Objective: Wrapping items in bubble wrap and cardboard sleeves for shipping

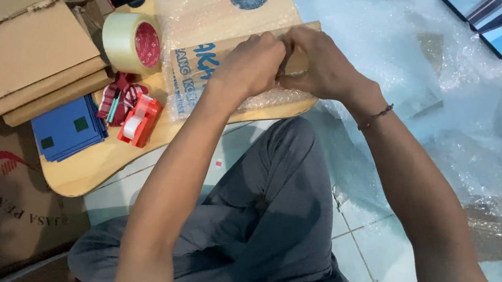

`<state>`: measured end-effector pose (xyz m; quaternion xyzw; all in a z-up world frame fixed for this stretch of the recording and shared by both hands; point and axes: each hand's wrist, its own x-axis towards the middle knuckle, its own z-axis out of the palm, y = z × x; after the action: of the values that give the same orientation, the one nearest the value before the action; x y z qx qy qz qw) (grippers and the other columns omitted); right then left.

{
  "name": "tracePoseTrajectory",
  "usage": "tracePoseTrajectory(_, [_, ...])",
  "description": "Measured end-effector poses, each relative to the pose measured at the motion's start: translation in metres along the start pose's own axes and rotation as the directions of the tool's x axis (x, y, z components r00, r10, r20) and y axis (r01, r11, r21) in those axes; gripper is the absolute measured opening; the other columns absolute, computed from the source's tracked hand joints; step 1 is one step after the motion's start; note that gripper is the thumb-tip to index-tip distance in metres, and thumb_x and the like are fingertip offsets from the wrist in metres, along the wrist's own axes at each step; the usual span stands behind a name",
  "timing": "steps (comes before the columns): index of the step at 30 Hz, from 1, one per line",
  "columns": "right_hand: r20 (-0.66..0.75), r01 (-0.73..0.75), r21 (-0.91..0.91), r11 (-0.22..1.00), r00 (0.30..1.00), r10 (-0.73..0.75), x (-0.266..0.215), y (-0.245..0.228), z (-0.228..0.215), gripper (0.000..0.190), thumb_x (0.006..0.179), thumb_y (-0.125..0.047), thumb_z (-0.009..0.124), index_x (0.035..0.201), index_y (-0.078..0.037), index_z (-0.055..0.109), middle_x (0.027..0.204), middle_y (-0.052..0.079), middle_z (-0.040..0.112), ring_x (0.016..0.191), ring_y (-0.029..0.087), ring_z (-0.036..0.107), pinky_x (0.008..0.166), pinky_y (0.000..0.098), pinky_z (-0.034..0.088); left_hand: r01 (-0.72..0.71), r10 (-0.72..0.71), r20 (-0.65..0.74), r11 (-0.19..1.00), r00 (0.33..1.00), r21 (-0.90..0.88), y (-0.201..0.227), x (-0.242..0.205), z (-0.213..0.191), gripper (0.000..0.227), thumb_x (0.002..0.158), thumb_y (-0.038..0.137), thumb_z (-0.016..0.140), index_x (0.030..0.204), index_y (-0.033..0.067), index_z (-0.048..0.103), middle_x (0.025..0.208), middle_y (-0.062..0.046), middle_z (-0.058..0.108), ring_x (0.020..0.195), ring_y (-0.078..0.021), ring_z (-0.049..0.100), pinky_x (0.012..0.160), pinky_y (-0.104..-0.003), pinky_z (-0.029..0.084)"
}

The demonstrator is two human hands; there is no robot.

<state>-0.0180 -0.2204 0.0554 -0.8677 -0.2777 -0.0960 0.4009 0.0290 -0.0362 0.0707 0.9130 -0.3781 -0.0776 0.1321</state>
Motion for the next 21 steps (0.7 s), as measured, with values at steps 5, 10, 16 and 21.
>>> tracePoseTrajectory(5, [0.025,-0.116,-0.074,0.991,0.993,0.118,0.011,0.002,0.007,0.082,0.06,-0.011,0.095,0.122,-0.01,0.042,0.117,0.014,0.048,0.11,0.039,0.051,0.093,0.047,0.045,-0.048,0.045,-0.086,0.998,0.995,-0.027,0.0,-0.006,-0.001,0.016,0.067,0.004,0.081,0.082,0.0042,0.076,0.091,-0.019,0.074,0.081,-0.0421,0.071,0.071,-0.053,0.055])
tracePoseTrajectory(10, [-0.037,-0.075,-0.339,0.938,0.997,0.066,0.008,0.024,0.014,0.104,0.047,-0.02,0.098,0.131,-0.007,0.038,0.13,0.02,0.035,0.118,0.042,0.037,0.103,0.0477,0.039,0.015,-0.026,-0.166,0.998,0.986,-0.069,-0.002,-0.01,0.004,0.009,0.075,0.002,0.072,0.079,0.0041,0.079,0.096,-0.027,0.066,0.078,-0.0451,0.069,0.069,-0.053,0.055])
tracePoseTrajectory(16, [-0.028,-0.114,-0.39,0.914,0.993,0.112,0.004,0.033,0.016,0.104,0.046,-0.033,0.099,0.128,-0.007,0.039,0.127,0.018,0.039,0.113,0.038,0.037,0.102,0.0454,0.032,0.092,-0.137,-0.355,0.986,0.925,-0.14,-0.021,0.0,0.014,0.022,0.064,0.006,0.083,0.08,0.0014,0.068,0.086,-0.022,0.069,0.074,-0.0452,0.068,0.068,-0.053,0.054])
tracePoseTrajectory(21, [-0.024,-0.151,-0.433,0.889,0.987,0.156,0.004,0.037,0.018,0.11,0.042,-0.037,0.1,0.13,-0.009,0.04,0.128,0.018,0.038,0.111,0.039,0.035,0.097,0.0456,0.029,0.182,-0.227,-0.334,0.97,0.915,-0.163,-0.028,0.004,0.021,0.017,0.061,0.003,0.079,0.072,0.0092,0.067,0.081,-0.016,0.069,0.07,-0.0404,0.069,0.065,-0.051,0.054])
